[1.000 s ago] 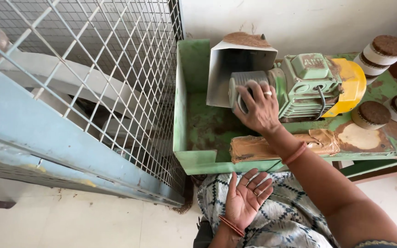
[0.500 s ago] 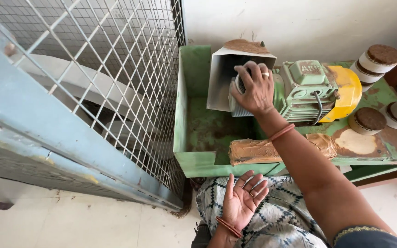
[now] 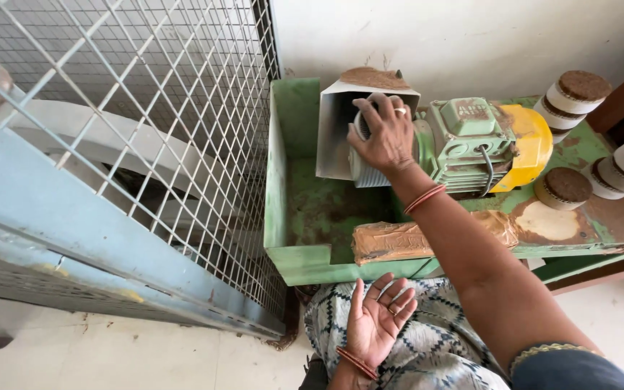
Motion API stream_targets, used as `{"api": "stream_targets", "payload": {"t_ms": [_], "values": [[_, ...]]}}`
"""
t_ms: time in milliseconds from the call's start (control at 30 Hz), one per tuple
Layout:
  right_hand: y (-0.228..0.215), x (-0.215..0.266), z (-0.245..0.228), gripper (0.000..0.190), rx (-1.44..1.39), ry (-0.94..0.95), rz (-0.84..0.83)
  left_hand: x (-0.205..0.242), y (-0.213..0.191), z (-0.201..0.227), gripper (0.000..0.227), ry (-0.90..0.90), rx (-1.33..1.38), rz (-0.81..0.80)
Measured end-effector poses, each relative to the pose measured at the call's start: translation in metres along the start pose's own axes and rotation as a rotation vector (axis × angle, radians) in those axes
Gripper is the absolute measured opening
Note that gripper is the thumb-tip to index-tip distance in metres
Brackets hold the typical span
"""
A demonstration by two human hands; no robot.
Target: The person repeatedly picks up small, round, brown discs from a stack and feeds them into a green electric grinder. After each disc is processed, the person places the resulting powder into a small white container and stacks it on the table.
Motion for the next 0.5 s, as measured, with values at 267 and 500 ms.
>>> {"api": "stream_targets", "payload": {"t_ms": [267,500], "values": [[-0.030,0.060,-0.034,0.049,-0.113,-0.046,-0.105,0.000,-0.004,-0.005,0.058,-0.026,0.031,0.051],[-0.016,0.017,0.014,0.048,-0.032,-0.018,-0.048,0.000,-0.002,-0.008,0.058,-0.023,-0.023,0.013]]}}
Point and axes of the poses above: each hand's wrist, its own x-axis away from the middle knuckle, its own y-axis out of the palm, z = x × y, the point moved 7 cm from there along -x, towards the middle knuckle, and after that the axes turned 12 degrees about -x, right-handed, at the moved point
